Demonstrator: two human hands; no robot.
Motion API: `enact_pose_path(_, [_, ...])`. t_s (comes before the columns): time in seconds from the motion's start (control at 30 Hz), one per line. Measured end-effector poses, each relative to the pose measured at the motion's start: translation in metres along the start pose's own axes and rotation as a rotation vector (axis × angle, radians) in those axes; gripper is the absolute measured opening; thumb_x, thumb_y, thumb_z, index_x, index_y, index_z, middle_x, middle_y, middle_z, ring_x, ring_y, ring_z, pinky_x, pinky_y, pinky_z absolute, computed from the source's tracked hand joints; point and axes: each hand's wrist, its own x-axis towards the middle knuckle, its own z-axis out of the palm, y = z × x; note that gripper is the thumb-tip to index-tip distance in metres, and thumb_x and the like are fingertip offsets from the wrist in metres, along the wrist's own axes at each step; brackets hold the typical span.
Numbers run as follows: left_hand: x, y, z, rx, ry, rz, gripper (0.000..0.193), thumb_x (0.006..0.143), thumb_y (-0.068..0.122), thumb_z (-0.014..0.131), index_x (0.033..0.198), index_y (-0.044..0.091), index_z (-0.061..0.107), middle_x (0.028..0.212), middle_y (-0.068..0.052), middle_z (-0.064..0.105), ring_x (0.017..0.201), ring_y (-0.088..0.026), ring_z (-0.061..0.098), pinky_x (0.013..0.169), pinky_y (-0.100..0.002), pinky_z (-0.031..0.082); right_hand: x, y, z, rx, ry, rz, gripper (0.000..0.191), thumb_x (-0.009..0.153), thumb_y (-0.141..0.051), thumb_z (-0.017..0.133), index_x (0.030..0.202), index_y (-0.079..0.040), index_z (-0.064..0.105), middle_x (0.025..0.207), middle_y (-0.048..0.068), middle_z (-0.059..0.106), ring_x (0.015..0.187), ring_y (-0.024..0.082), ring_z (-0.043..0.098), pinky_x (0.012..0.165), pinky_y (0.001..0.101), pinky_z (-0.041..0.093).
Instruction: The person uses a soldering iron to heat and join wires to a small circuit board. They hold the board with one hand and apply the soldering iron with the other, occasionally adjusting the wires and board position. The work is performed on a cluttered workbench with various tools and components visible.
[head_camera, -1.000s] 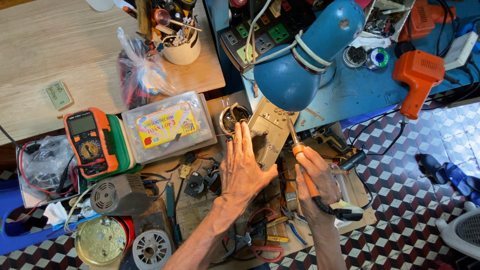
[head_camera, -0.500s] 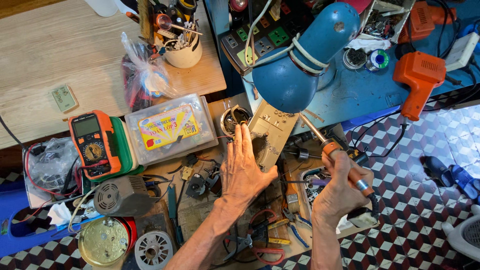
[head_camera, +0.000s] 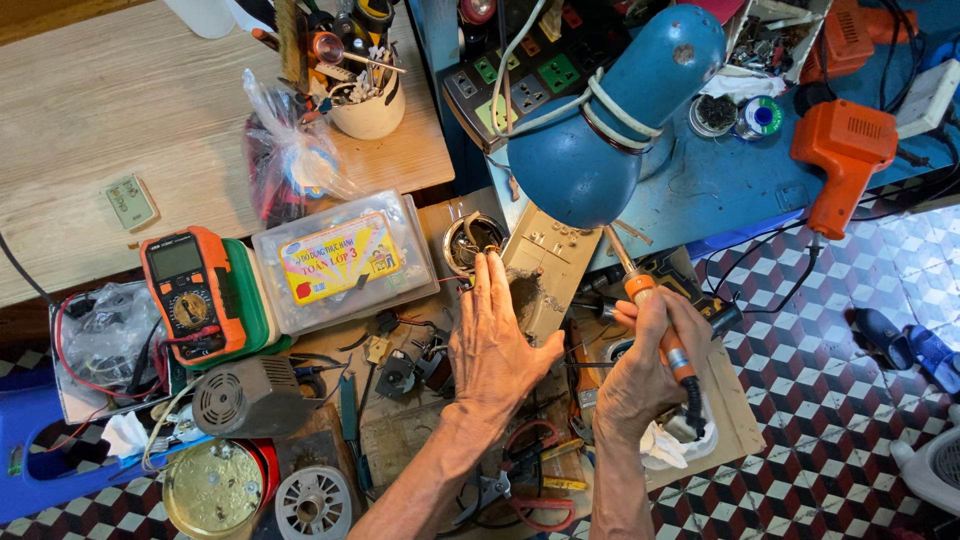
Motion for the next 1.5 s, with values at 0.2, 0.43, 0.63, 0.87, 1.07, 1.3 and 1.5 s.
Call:
enact_pose_path(0.2, [0.002,-0.002,-0.004,-0.005,0.004,0.011,0.127,0.062,0.042,0.089,0.155,-0.007,0.018,0.160,-0.026,0.027,0.129,-0.038,0.047,0.098,-0.045,0.051,-0.017,-0.004,-0.003,0.010,-0.079,-0.048,0.024,0.101,-0.010,0.067,0.115,0.008,0.059,0.129,0.019,0.055,0.096,0.024,0.069,0.083,0.0322,0.064])
enact_pose_path(0.43, [0.002,-0.006,-0.007,-0.016,-0.007,0.003,0.127,0.062,0.042,0.090,0.155,-0.007,0.017,0.161,-0.025,0.026,0.128,-0.037,0.047,0.096,-0.045,0.052,-0.029,0.005,-0.006,0.075,0.004,0.081,0.027,0.097,-0.002,0.069,0.121,0.005,0.057,0.115,0.021,0.067,0.095,0.024,0.074,0.088,0.0310,0.067])
enact_pose_path(0.63, [0.001,-0.009,-0.006,-0.023,0.005,0.025,0.128,0.062,0.043,0.090,0.154,-0.008,0.018,0.160,-0.026,0.027,0.129,-0.038,0.047,0.095,-0.046,0.053,-0.028,0.015,0.001,-0.112,-0.102,-0.184,0.025,0.102,-0.001,0.068,0.123,0.005,0.056,0.119,0.020,0.067,0.104,0.025,0.074,0.096,0.0318,0.066])
enact_pose_path(0.87, [0.002,-0.013,-0.004,-0.037,0.003,0.037,0.127,0.063,0.043,0.090,0.154,-0.008,0.019,0.159,-0.028,0.026,0.131,-0.039,0.047,0.095,-0.046,0.054,-0.029,0.019,0.005,-0.300,-0.122,-0.295,0.023,0.101,0.000,0.070,0.121,0.003,0.060,0.120,0.018,0.065,0.104,0.024,0.070,0.090,0.0316,0.065])
enact_pose_path(1.07, [0.003,-0.011,-0.005,-0.034,-0.008,0.025,0.127,0.062,0.042,0.091,0.154,-0.008,0.019,0.160,-0.027,0.026,0.130,-0.039,0.047,0.096,-0.046,0.053,-0.034,0.022,0.001,-0.246,-0.119,-0.249,0.022,0.100,0.000,0.068,0.121,0.002,0.060,0.121,0.017,0.063,0.106,0.022,0.070,0.093,0.0311,0.066])
enact_pose_path(1.3, [0.004,-0.010,-0.005,-0.035,-0.001,0.030,0.126,0.062,0.042,0.090,0.154,-0.009,0.020,0.160,-0.027,0.027,0.127,-0.038,0.049,0.095,-0.045,0.053,-0.033,0.029,-0.006,-0.281,-0.108,-0.257,0.023,0.100,-0.002,0.071,0.121,0.001,0.061,0.122,0.016,0.062,0.108,0.021,0.067,0.095,0.0313,0.063])
enact_pose_path(1.5, [0.005,-0.011,-0.004,-0.033,0.014,0.040,0.127,0.061,0.041,0.091,0.153,-0.009,0.020,0.160,-0.028,0.027,0.127,-0.039,0.049,0.095,-0.046,0.053,-0.030,0.031,-0.009,-0.345,-0.136,-0.249,0.024,0.098,-0.003,0.072,0.120,-0.001,0.062,0.122,0.015,0.063,0.111,0.023,0.065,0.097,0.0330,0.062])
